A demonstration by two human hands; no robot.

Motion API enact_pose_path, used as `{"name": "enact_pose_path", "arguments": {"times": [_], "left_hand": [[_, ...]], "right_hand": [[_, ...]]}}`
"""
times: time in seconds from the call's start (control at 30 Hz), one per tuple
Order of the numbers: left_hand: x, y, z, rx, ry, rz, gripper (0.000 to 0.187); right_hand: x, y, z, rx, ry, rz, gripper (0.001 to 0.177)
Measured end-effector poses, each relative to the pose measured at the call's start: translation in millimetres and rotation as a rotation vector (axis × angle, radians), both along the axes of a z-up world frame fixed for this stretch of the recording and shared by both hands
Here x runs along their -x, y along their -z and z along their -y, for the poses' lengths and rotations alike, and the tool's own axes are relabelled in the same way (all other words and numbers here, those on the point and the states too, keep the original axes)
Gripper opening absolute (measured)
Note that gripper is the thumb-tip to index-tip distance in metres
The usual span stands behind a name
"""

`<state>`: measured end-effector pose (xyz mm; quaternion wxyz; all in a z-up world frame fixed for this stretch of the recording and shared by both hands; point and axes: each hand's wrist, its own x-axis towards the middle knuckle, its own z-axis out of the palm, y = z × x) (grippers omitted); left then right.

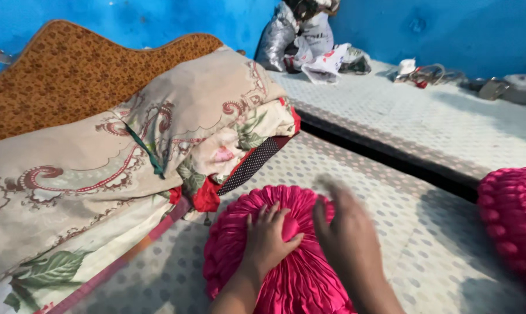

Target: The person fluffs and arranges several cushions on a bed. They repeatedly pat and reshape rectangular patterned cushions and round pink decorative cushions, then place them neatly against the headboard.

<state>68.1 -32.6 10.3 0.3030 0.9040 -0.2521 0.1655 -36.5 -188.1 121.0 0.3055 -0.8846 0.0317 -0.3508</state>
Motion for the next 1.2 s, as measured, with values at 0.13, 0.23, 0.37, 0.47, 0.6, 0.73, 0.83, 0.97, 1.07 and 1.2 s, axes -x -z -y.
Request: {"name": "enact_pose_path", "arguments": {"times": [0.13, 0.23, 0.37, 0.47, 0.6, 0.73, 0.83, 0.97, 1.07, 1.2], "left_hand": [[7, 10, -18, 0.082, 0.122, 0.060, 0.063], [20, 14, -13, 0.106, 0.196, 0.052, 0.056], [5, 13, -9, 0.101, 0.279, 0.034, 0.050], [-5, 20, -3, 0.135, 0.311, 0.021, 0.053], [-19, 16, -5, 0.011, 0.309, -0.062, 0.051], [-45, -30, 21, -0.319, 0.316, -0.419, 0.054], [-36, -44, 21, -0.361, 0.267, -0.394, 0.059], [9, -18, 3, -0.132, 0.081, -0.061, 0.058], [16, 0, -8, -0.041, 0.060, -0.094, 0.056], [10, 12, -10, -0.013, 0.091, -0.088, 0.052]], "right_hand": [[-15, 24, -2, 0.330, -0.075, 0.299, 0.059], [-20, 112, 17, 0.382, 0.015, -0.084, 0.060], [-14, 216, 75, -0.154, 0.190, -0.359, 0.053], [2, 250, 98, -0.103, 0.321, -0.623, 0.053], [38, 248, 56, 0.153, 0.306, -0.996, 0.053], [54, 184, 17, 0.325, -0.087, -1.187, 0.053], [45, 117, -5, 0.333, -0.542, -1.122, 0.052], [21, 31, -14, 0.228, -0.228, -0.605, 0.053], [-1, 13, 1, 0.254, -0.138, -0.023, 0.053], [-11, 92, 35, 0.384, -0.036, -0.123, 0.060]]}}
